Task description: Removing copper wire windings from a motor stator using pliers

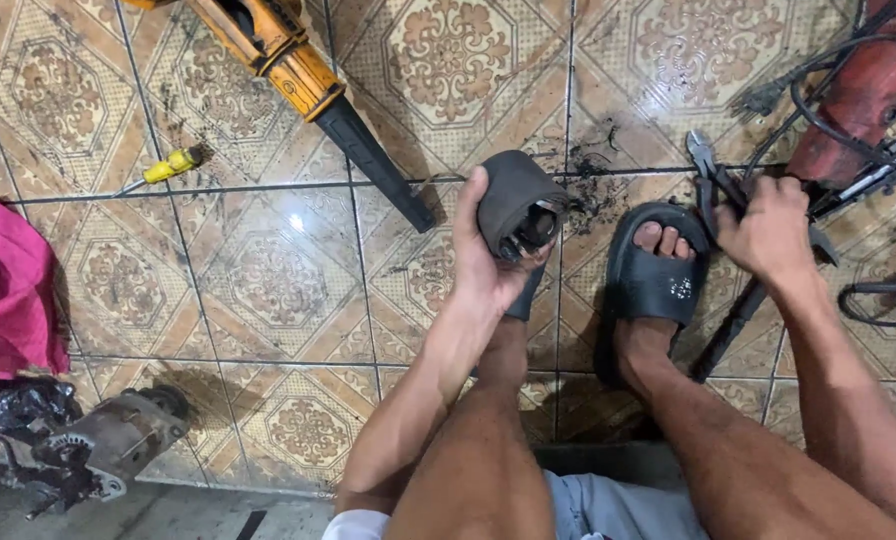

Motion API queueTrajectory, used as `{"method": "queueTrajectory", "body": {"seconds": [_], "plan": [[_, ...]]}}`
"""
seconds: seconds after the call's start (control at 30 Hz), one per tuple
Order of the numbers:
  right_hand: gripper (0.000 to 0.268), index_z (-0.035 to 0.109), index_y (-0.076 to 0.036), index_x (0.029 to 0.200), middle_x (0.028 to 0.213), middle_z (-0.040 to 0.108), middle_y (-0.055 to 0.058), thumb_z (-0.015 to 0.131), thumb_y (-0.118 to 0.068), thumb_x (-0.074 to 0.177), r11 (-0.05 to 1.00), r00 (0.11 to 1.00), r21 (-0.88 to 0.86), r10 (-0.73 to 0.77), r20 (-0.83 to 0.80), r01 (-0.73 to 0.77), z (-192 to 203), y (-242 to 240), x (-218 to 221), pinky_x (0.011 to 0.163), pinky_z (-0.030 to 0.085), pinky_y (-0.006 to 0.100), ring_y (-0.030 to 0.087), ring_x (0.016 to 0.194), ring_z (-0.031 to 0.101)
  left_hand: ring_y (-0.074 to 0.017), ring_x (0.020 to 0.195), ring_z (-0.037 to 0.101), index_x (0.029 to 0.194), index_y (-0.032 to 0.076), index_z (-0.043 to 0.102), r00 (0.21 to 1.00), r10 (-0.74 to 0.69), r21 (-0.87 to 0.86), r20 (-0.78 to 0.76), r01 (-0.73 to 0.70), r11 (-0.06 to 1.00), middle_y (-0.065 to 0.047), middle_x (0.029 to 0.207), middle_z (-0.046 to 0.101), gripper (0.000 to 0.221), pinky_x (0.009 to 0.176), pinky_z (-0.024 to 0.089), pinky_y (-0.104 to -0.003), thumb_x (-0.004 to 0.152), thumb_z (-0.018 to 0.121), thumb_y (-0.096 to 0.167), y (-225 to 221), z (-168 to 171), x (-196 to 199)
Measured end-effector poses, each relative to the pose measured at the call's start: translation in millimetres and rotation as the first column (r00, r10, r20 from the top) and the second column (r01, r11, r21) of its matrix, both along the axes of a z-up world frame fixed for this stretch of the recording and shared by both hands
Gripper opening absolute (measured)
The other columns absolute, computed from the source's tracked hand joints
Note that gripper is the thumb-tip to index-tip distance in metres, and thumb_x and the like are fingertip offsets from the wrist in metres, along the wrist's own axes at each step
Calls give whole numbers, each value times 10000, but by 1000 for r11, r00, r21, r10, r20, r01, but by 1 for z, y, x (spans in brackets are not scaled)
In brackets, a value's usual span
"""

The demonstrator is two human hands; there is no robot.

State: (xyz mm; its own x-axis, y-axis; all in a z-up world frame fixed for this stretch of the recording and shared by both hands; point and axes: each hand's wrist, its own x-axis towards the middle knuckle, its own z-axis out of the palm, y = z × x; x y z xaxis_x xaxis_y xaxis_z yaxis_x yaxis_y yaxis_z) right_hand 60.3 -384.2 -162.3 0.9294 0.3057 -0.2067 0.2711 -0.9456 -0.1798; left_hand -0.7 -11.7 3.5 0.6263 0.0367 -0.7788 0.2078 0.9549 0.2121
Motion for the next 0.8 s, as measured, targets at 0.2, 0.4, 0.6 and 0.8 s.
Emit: {"method": "queueTrajectory", "body": {"seconds": [0.2, 0.4, 0.6, 0.8], "plan": [[424, 612, 109, 1143, 1054, 639, 279, 718, -217, 894, 989, 1000, -151, 3, -2, -3, 25, 27, 15, 764, 551, 520, 455, 845, 658, -164, 761, 636, 1336, -35, 474, 993, -38, 180, 112, 17, 984, -159, 1083, 610, 681, 536, 516, -216, 891, 673, 441, -15, -21, -10], [298, 478, 121, 1230, 966, 608, 322, 621, 25, 987, 998, 990, 56, 23, 140, -31, 68, 47, 9, 573, 528, 551, 498, 663, 622, -216, 1040, 609, 1400, -38, 433, 926, 103, 0, 364, -111, 994, -161, 1243, 574, 624, 927, 503, -348, 1005, 651, 394, -32, -100, -22], [358, 717, -55, 1183, 804, 696, 120, 596, -343, 1009, 879, 659, 131, -238, -714, 459, 121, 99, -25, 494, 457, 378, 247, 621, 604, -175, 1052, 630, 1377, 88, 527, 967, 77, -60, 241, -64, 996, -71, 1242, 641, 656, 862, 512, -335, 952, 669, 567, -30, -161, -24], [684, 692, -74, 1155, 1162, 688, 327, 668, -685, 849, 938, 746, 167, -126, -654, 304, 68, 126, -66, 1061, 453, 600, 536, 1210, 599, -415, 1350, 511, 1481, 112, 464, 994, 67, 81, 84, -74, 994, -204, 1519, 451, 829, 1154, 454, -587, 893, 807, 586, -40, -207, -32]]}}
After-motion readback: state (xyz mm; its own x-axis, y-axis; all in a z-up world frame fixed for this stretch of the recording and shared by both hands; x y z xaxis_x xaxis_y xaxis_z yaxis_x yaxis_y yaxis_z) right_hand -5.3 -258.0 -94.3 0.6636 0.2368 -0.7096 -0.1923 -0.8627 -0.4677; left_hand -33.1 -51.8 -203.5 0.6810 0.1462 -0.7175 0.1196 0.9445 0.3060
